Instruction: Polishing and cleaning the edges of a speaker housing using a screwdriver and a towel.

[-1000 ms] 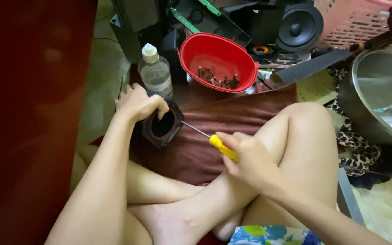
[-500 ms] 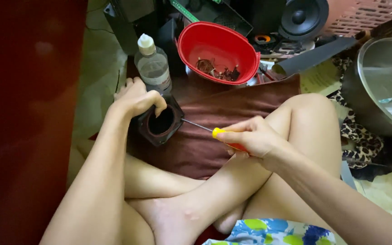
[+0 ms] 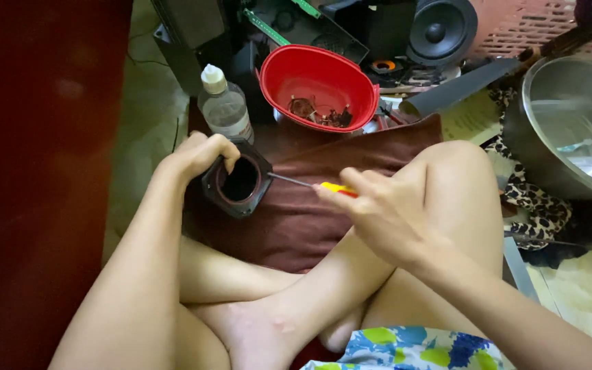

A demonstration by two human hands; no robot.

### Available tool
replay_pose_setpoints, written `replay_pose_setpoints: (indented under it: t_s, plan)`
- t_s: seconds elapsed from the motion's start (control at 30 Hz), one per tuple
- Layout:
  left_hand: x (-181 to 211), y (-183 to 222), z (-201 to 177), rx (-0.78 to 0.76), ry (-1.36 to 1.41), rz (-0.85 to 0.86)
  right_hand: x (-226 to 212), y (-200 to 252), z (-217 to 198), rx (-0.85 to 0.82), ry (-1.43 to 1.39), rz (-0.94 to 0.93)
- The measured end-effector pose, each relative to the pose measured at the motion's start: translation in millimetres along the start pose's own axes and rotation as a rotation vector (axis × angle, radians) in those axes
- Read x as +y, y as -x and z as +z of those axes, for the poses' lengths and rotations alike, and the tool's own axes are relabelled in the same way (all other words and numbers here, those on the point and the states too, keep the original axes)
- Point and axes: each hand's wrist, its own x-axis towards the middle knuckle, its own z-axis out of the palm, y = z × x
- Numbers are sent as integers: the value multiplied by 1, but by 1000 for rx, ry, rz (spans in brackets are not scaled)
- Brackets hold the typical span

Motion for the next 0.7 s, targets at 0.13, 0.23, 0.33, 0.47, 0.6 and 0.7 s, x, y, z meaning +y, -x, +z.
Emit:
replay_pose_setpoints:
  t_s: [0.13, 0.23, 0.33, 0.47, 0.6, 0.7]
  plan:
    - [-9, -19, 9, 69, -81, -94, 23, 27, -4, 55, -156, 201]
    - [-11, -18, 6, 70, -63, -144, 25, 35, -10, 157, -642, 501]
    - [-19, -22, 3, 78, -9, -109, 14, 30, -14, 31, -1023, 975]
    - [-18, -14, -1, 69, 65, -133, -1, 26, -6, -138, -1228, 1032]
    - [-18, -7, -5, 76, 94, -137, -10, 19, -6, -280, -1336, 1091]
    - [-27, -16, -9, 52, 167, -134, -13, 16, -8, -260, -1422, 1086]
